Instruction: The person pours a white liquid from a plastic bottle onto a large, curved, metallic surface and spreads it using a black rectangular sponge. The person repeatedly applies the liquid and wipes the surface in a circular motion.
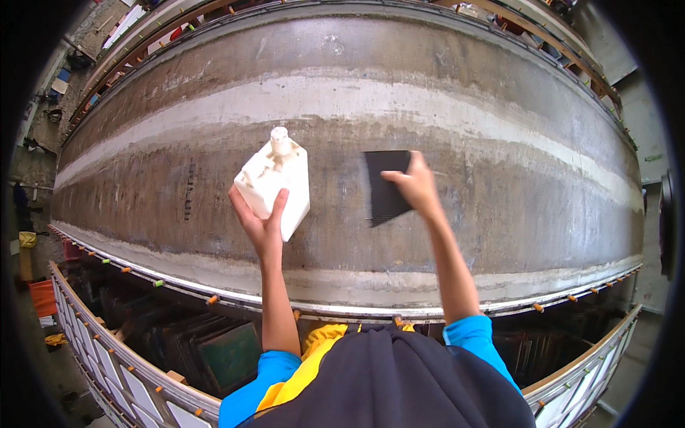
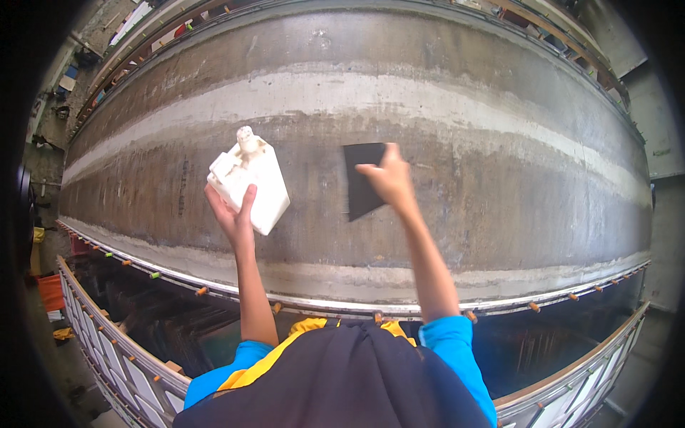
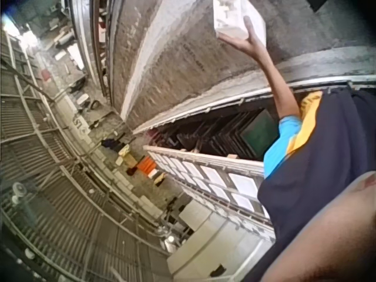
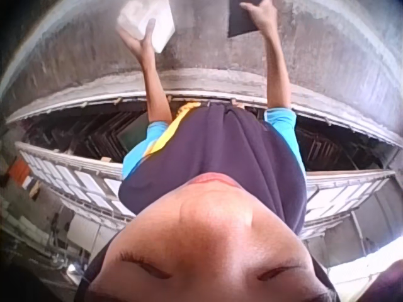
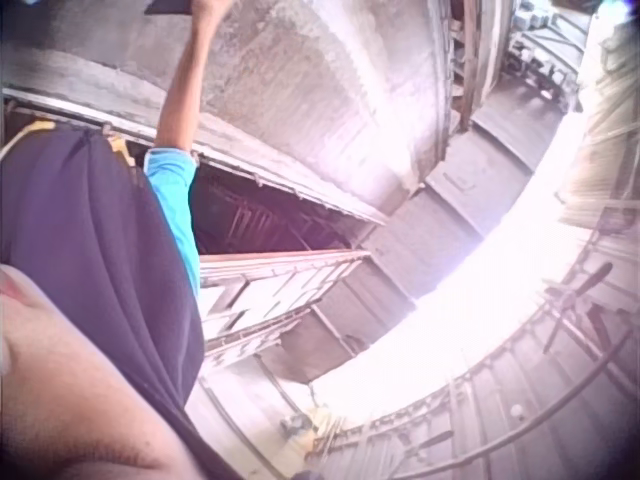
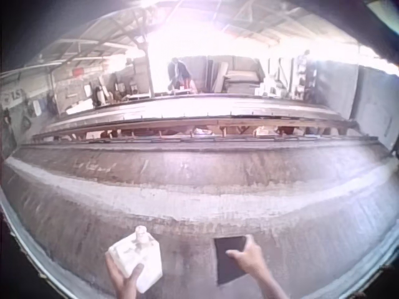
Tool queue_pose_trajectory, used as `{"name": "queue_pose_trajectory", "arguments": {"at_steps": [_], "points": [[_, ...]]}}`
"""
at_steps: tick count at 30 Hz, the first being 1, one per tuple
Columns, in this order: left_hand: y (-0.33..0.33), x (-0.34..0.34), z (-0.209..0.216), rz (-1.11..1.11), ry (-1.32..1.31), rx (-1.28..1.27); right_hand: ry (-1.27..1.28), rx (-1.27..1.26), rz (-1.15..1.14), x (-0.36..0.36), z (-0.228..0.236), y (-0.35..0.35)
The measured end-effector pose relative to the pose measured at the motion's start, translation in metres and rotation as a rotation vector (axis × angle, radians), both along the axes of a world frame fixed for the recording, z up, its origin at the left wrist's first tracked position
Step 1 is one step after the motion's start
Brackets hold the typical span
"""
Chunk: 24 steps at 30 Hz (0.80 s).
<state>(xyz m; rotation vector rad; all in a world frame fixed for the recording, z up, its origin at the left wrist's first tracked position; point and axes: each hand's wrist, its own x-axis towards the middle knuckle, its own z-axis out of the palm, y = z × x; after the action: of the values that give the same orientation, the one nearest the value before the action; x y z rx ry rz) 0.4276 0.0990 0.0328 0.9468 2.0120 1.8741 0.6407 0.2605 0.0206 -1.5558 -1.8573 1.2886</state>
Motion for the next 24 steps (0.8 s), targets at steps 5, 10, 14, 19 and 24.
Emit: {"name": "queue_pose_trajectory", "arguments": {"at_steps": [5, 10, 14, 19, 24], "points": [[0.003, 0.014, 0.011, -0.025, -0.001, -0.015, 0.048, -0.065, -0.031, -0.067, -0.033, -0.044], [-0.008, 0.017, 0.008, -0.051, -0.013, -0.023, -0.102, 0.035, -0.006, 0.06, -0.031, -0.076], [-0.002, 0.033, 0.013, -0.118, 0.004, -0.005, -0.295, 0.294, -0.271, 0.185, -0.01, -0.068], [0.025, 0.058, 0.017, -0.237, 0.056, 0.007, -0.216, 0.252, -0.238, 0.159, -0.003, -0.063], [0.061, 0.087, 0.038, -0.374, 0.244, -0.085, -0.041, -0.013, 0.058, 0.062, -0.011, -0.092]]}}
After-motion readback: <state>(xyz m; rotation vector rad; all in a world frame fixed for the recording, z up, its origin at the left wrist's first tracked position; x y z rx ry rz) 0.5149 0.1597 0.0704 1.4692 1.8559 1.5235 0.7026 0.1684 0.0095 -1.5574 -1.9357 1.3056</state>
